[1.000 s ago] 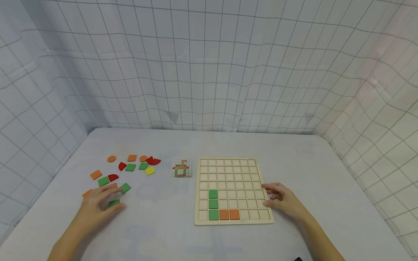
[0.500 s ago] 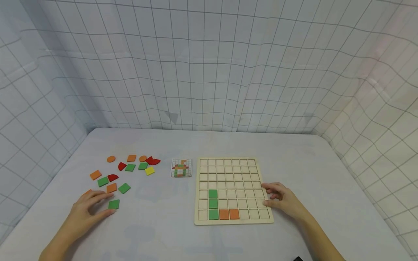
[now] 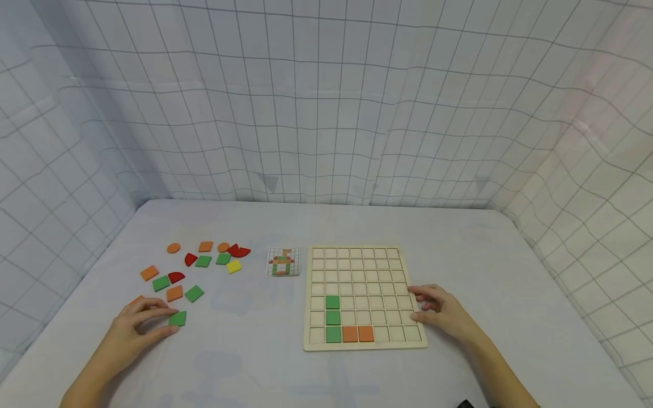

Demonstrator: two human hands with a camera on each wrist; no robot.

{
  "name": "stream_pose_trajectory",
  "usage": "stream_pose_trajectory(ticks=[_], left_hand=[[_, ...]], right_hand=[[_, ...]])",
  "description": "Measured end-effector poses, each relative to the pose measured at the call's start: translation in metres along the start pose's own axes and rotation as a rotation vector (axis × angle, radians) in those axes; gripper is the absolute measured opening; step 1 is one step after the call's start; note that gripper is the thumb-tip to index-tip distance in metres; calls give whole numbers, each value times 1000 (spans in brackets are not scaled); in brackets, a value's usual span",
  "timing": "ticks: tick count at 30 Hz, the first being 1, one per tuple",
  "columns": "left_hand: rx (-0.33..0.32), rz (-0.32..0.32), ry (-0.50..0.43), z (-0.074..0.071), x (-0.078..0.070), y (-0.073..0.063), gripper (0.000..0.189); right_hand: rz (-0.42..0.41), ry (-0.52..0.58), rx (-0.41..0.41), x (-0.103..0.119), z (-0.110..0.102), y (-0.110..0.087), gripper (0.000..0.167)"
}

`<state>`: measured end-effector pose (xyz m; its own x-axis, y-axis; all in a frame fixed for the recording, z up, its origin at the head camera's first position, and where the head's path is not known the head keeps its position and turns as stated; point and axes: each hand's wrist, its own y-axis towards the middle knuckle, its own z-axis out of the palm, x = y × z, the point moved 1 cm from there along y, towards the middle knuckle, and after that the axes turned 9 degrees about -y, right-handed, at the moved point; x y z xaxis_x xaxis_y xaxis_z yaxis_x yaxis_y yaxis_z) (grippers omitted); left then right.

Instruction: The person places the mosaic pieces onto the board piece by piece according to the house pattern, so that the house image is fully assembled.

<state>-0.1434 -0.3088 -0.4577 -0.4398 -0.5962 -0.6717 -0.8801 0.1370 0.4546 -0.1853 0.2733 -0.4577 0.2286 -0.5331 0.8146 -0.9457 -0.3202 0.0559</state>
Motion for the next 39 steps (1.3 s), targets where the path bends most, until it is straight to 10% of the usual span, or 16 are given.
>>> stream_pose_trajectory(ticks=[18, 39], left_hand=[[-62, -157, 1, 13, -30, 18, 27], [76, 20, -96, 141, -106, 81, 30]], right_hand=[[16, -12, 2, 1, 0, 2, 58], [-28, -2, -16, 0, 1, 2, 56]])
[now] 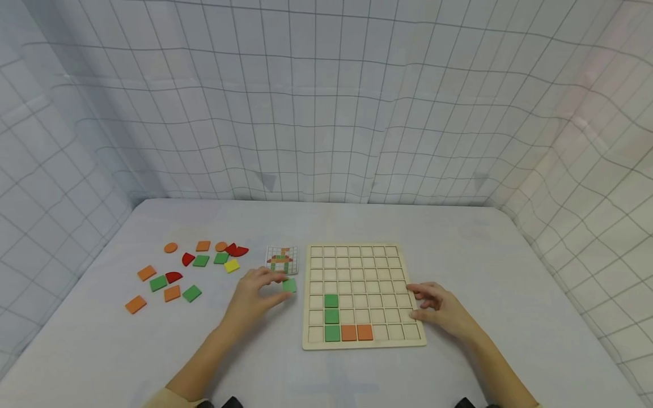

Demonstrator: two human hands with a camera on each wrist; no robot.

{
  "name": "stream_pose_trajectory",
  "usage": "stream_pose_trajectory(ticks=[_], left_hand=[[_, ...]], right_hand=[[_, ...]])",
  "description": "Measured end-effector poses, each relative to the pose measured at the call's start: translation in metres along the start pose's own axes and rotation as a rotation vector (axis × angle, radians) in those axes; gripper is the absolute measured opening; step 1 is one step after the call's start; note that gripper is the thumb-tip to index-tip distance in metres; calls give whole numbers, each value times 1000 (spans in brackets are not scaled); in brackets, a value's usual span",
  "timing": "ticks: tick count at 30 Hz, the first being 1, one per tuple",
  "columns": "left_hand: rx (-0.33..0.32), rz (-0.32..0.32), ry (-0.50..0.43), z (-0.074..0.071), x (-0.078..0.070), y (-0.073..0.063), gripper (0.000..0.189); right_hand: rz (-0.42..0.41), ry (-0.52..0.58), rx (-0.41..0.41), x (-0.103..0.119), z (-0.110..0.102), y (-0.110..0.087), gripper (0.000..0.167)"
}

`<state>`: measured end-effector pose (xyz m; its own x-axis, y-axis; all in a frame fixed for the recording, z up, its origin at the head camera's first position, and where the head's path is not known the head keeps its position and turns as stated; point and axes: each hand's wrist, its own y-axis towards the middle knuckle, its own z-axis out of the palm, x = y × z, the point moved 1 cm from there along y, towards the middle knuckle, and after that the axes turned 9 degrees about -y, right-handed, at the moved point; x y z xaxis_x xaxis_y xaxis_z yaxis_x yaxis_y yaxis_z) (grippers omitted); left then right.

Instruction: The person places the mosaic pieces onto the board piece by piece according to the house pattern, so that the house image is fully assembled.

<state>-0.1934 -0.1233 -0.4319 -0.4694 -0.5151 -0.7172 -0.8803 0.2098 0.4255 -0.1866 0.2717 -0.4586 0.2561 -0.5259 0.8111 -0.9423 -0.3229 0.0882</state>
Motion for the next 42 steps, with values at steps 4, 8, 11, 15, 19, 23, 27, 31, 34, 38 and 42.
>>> stream_pose_trajectory(ticks=[4, 8, 11, 15, 19, 23, 27, 31, 34, 38, 42], left_hand=[[24, 76, -9, 23, -10, 7, 29], [49, 137, -25, 45, -16, 13, 27], [78, 155, -35, 61, -19, 16, 26], [115, 177, -50, 80, -24, 18, 27], [124, 216, -59, 95, -29, 20, 28], [131, 222, -59, 106, -34, 23, 26], [159, 189, -38, 113, -40, 28, 25], [190, 151, 2, 121, -43, 31, 25], [210, 136, 23, 126, -45, 33, 25], [237, 126, 60, 130, -48, 36, 26], [259, 118, 112, 133, -49, 37, 28]], right_hand=[[-13, 6, -1, 1, 0, 0, 56], [-15, 6, 2, 1, 0, -1, 56], [-17, 3, 2, 1, 0, -1, 56], [-21, 5, -1, 1, 0, 0, 56], [-37, 15, -9, 2, 0, 0, 55], [-53, 17, -12, 2, 0, 0, 55], [-44, 9, -11, 1, 0, 0, 55], [-38, 6, -11, 1, 0, -1, 56], [-34, 9, -10, 2, 0, 0, 56], [-25, 11, -16, 2, 0, 0, 56], [-26, 12, -20, 4, 0, 0, 56]])
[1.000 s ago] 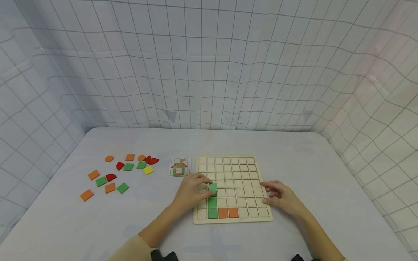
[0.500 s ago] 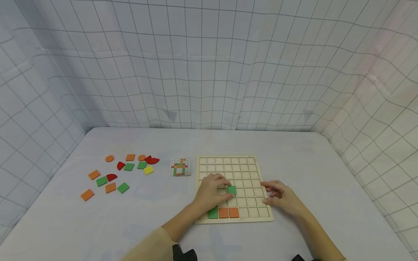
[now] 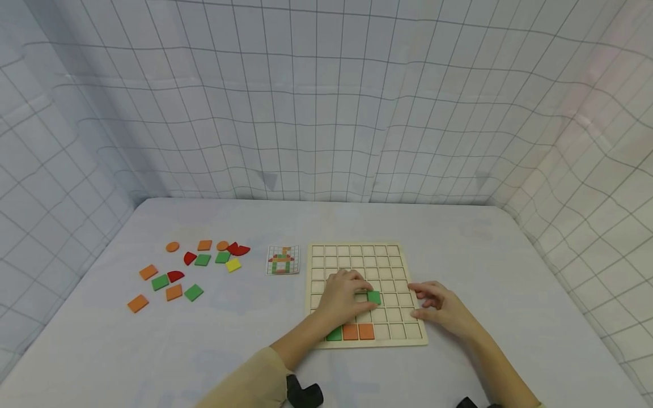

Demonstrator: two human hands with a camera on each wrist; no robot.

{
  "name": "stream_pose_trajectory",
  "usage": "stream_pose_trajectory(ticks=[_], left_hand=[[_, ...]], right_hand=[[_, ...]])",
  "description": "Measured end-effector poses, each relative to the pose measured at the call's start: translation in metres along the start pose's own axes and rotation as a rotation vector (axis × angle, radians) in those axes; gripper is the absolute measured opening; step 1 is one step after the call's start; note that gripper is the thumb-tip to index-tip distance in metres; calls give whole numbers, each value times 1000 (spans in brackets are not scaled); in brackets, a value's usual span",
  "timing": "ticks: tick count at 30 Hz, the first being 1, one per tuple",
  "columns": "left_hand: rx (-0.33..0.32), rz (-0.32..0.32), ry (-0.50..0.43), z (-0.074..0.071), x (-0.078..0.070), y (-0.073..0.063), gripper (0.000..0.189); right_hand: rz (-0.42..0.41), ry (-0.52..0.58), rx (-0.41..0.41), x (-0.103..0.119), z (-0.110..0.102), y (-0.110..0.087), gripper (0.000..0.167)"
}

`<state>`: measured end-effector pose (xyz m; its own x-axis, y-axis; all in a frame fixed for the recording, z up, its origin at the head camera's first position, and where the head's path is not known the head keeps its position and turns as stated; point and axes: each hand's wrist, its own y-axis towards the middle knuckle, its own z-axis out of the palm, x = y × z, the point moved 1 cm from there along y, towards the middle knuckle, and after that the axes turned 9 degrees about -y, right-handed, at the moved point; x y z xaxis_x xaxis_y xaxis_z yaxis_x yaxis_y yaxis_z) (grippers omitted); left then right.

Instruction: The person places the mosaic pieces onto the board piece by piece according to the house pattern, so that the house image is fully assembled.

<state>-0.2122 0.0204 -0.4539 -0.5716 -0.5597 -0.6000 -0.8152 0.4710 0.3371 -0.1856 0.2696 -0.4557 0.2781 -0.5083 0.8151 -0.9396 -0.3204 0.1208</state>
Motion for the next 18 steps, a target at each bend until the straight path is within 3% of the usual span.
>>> stream_pose_trajectory(ticks=[18], left_hand=[[11, -51, 31, 5, -3, 1, 32]], right_hand=[[24, 3, 17, 2, 0, 0, 57]])
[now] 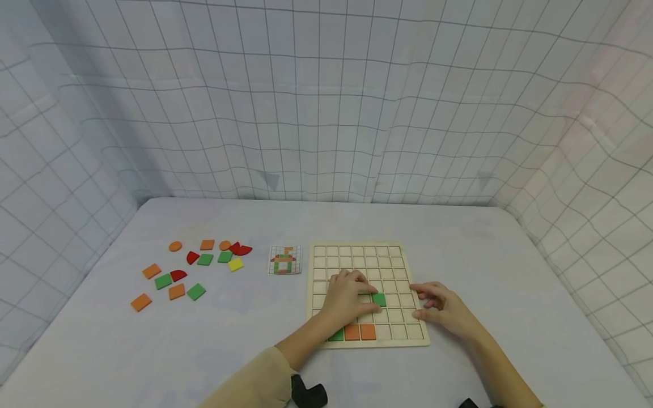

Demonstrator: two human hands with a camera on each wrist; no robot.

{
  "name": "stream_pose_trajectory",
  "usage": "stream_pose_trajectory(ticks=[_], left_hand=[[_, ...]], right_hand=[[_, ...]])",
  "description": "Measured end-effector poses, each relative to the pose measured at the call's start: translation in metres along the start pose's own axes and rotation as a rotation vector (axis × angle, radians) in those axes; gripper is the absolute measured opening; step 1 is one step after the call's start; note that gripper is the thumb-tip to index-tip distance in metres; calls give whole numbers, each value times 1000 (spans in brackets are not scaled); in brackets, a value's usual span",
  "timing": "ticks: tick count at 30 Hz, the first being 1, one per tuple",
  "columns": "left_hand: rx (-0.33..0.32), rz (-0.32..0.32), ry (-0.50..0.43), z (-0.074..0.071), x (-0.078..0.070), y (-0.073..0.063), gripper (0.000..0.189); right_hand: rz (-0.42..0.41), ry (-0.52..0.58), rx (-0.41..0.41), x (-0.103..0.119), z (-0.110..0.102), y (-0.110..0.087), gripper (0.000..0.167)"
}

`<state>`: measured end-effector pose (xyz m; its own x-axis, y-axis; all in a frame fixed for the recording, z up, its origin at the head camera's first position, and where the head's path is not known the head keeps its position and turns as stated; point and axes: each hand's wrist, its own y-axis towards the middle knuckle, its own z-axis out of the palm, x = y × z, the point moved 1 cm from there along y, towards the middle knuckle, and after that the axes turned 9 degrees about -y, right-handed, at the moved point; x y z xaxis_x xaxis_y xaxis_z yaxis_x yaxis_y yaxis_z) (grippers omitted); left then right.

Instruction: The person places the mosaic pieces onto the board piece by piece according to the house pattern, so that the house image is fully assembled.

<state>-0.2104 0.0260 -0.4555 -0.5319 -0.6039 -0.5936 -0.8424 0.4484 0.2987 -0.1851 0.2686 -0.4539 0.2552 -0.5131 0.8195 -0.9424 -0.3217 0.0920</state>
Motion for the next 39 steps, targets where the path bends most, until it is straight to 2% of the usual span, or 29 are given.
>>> stream_pose_trajectory(ticks=[12, 16, 19, 24, 29, 32, 39], left_hand=[[11, -23, -16, -1, -1, 0, 33], [13, -34, -58, -5, -2, 0, 36], [-9, -32, -104, -11, -2, 1, 38], [-68, -22, -145, -26, 4, -1, 38], [-105, -83, -231, -46, 18, -8, 37], [-136, -121, -232, -59, 27, -13, 36], [-246, -153, -231, -90, 51, -31, 38]], right_hand=[[-7, -9, -14, -2, 0, 0, 56], [-13, -7, -11, -2, 0, 0, 55], [-13, -10, -7, -2, 0, 0, 56], [16, -25, 0, -4, 0, 0, 56], [19, -32, -6, -4, 0, 0, 56], [18, -31, -1, -5, 0, 0, 56], [45, -19, 10, -6, -1, 0, 57]])
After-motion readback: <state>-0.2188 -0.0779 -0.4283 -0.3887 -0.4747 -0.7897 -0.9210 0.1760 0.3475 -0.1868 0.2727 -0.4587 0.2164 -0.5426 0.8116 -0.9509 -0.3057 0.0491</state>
